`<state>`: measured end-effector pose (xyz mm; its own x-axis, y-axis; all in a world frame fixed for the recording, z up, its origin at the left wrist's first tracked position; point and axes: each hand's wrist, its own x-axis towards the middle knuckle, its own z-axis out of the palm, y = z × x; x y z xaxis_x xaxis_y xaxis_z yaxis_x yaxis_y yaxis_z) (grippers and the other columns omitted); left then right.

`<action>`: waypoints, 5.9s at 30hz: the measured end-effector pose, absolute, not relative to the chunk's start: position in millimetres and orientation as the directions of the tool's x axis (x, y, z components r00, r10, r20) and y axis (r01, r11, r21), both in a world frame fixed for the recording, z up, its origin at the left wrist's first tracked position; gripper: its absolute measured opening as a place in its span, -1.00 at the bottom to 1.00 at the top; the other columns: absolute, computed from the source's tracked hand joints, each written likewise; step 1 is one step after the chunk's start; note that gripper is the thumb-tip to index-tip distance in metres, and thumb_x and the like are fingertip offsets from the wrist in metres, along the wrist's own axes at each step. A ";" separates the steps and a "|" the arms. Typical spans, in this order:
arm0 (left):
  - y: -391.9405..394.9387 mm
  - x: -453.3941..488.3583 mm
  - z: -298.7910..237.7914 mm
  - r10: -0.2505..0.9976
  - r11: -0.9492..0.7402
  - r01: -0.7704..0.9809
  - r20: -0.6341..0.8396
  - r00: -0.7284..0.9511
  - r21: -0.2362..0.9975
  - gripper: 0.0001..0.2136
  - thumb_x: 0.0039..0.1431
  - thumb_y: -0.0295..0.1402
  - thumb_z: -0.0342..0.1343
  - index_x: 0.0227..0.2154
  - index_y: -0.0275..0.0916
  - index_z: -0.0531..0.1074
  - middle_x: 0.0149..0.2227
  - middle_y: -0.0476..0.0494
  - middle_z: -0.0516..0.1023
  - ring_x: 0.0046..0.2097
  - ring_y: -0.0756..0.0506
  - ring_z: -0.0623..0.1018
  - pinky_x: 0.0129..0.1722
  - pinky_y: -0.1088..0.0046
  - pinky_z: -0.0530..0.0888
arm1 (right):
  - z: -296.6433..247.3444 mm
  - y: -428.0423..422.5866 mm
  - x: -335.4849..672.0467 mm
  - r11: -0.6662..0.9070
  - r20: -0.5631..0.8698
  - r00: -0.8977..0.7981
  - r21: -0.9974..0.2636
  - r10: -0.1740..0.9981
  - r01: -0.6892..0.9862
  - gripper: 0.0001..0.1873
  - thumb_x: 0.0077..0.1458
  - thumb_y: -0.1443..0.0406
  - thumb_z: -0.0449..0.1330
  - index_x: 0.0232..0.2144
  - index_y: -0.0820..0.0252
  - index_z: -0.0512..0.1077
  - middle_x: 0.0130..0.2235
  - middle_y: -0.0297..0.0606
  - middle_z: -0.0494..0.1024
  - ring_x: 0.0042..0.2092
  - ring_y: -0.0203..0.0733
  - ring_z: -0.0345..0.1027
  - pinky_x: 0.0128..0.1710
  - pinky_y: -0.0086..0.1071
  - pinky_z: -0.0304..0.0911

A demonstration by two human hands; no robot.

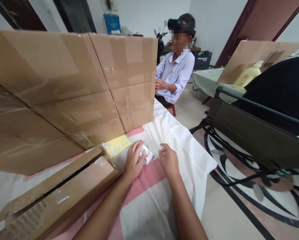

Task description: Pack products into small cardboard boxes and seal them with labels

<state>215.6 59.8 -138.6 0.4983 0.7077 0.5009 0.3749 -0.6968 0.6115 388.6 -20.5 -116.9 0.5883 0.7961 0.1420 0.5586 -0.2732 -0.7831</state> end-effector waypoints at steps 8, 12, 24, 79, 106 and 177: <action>62.7 215.6 -140.1 0.740 -0.650 0.300 0.493 0.458 0.698 -0.59 0.46 -0.23 -0.18 0.25 -0.20 0.32 0.26 -0.29 0.43 0.30 -0.20 0.37 0.30 0.12 0.25 | -90.0 -9.7 386.7 -0.156 0.269 0.464 -0.705 0.844 0.692 -0.67 0.14 0.12 0.19 -0.36 0.22 0.65 -0.32 -0.20 0.39 -0.29 -0.13 0.31 -0.20 -0.26 0.26; 64.5 217.2 -139.5 0.777 -0.599 0.275 0.464 0.426 0.752 -0.58 0.44 -0.26 -0.19 0.23 -0.21 0.35 0.26 -0.28 0.46 0.29 -0.19 0.40 0.31 0.11 0.26 | -69.4 4.3 379.2 -0.255 -0.056 0.320 -0.738 0.946 0.625 -0.60 0.10 0.04 0.24 -0.56 0.24 0.53 -0.47 -0.32 0.32 -0.35 -0.20 0.24 -0.27 -0.33 0.15; 66.6 218.1 -139.1 0.782 -0.590 0.244 0.471 0.408 0.770 -0.54 0.25 -0.46 -0.09 0.18 -0.23 0.43 0.23 -0.24 0.49 0.28 -0.21 0.41 0.33 0.10 0.29 | -28.5 25.4 371.8 -0.531 -0.460 0.269 -0.685 0.846 0.500 -0.63 0.18 0.08 0.20 -0.40 0.30 0.56 -0.51 -0.37 0.23 -0.49 -0.33 0.06 -0.58 -0.44 -0.08; 66.4 216.4 -135.8 0.809 -0.561 0.331 0.418 0.413 0.759 -0.10 -0.07 -0.21 0.42 0.33 -0.21 0.13 0.31 -0.36 0.33 0.31 -0.38 0.33 0.31 0.00 0.27 | -107.2 -11.3 357.7 -0.041 -0.075 0.327 -0.993 0.942 -0.110 -0.63 0.15 0.04 0.26 -0.53 0.14 0.35 -0.50 -0.40 0.20 -0.44 -0.25 0.16 -0.34 -0.35 0.17; 70.8 221.1 -148.9 0.794 -0.594 0.285 0.490 0.360 0.752 -0.12 -0.09 -0.12 0.44 0.28 -0.17 0.18 0.26 -0.32 0.38 0.27 -0.38 0.37 0.30 -0.01 0.28 | -116.9 -16.9 347.6 0.166 0.099 0.468 -0.981 0.878 -0.105 -0.53 0.03 0.36 0.37 -0.72 0.14 0.20 -0.60 -0.36 0.39 -0.52 -0.29 0.27 -0.41 -0.36 0.19; 80.3 234.5 -148.5 0.886 -0.459 0.311 0.404 0.228 0.832 -0.57 0.07 -0.28 0.32 -0.02 -0.16 0.35 -0.02 -0.23 0.49 0.06 -0.29 0.48 0.15 0.06 0.39 | -113.9 -29.1 341.9 0.195 0.123 0.494 -0.976 0.861 -0.098 -0.49 0.04 0.34 0.39 -0.68 0.13 0.13 -0.63 -0.45 0.28 -0.58 -0.35 0.20 -0.47 -0.37 0.22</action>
<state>234.5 80.3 -148.5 0.2277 0.8859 0.4041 0.3112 -0.4594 0.8319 341.9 -29.1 -113.9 0.4937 0.8609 0.1227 -0.0980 0.1953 -0.9758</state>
